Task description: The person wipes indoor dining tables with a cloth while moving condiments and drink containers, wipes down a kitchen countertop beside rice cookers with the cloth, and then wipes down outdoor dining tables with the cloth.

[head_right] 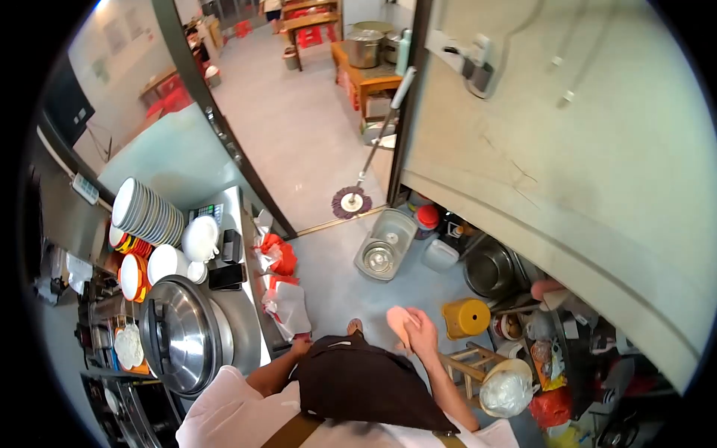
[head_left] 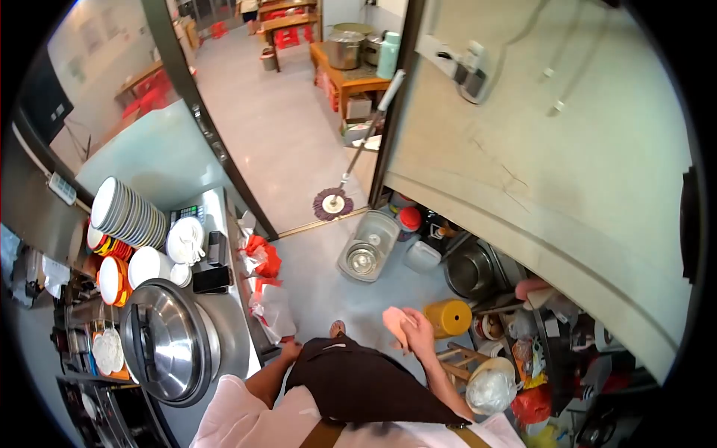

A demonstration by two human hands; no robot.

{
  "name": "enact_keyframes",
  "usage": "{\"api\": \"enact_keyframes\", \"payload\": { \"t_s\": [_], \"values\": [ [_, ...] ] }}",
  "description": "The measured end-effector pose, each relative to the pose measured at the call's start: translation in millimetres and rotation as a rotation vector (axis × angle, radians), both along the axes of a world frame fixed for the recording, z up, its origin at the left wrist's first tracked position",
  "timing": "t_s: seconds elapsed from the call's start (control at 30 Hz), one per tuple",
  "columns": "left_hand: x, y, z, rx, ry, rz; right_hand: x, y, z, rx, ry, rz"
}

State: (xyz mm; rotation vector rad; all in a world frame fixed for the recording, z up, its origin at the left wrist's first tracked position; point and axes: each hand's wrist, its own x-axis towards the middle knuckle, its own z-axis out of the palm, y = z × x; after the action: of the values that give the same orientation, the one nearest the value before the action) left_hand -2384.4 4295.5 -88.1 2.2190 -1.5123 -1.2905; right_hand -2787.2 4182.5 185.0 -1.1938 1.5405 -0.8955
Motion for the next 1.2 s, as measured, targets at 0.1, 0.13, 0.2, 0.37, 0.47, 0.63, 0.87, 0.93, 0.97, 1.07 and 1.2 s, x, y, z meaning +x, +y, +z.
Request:
{"api": "enact_keyframes", "payload": {
  "t_s": [0.1, 0.13, 0.2, 0.37, 0.47, 0.63, 0.87, 0.93, 0.97, 1.07, 1.2],
  "values": [
    [24, -55, 7, 0.164, 0.420, 0.545, 61, -62, 26, 0.016, 0.070, 0.182],
    [27, -74, 16, 0.153, 0.486, 0.669, 79, -82, 30, 0.027, 0.069, 0.227],
    [29, -107, 25, 0.120, 0.585, 0.792, 101, -120, 15, 0.027, 0.069, 0.309],
    [22, -181, 8, 0.009, 0.429, 0.490, 146, -223, -17, 0.068, 0.154, 0.418],
    [37, -237, -1, -0.086, 0.443, 0.218, 176, -293, -29, 0.018, 0.202, 0.442],
    [113, -374, 11, 0.080, 0.401, 0.248, 242, -429, -58, -0.001, 0.269, 0.531],
    [224, -585, 69, 0.068, 0.299, 0.248, 333, -632, -55, -0.463, 0.220, 0.529],
    [246, -640, 59, -0.059, 0.458, 0.495, 349, -677, -12, -0.178, 0.011, 0.434],
    [250, -667, 61, -0.060, 0.406, 0.548, 359, -700, 17, -0.054, -0.082, 0.350],
    [256, -736, 56, 0.000, 0.253, 0.514, 377, -767, 20, -0.242, -0.122, 0.077],
    [265, -826, 37, 0.077, 0.012, 0.222, 360, -878, -102, 0.721, -1.065, 0.159]
  ]
}}
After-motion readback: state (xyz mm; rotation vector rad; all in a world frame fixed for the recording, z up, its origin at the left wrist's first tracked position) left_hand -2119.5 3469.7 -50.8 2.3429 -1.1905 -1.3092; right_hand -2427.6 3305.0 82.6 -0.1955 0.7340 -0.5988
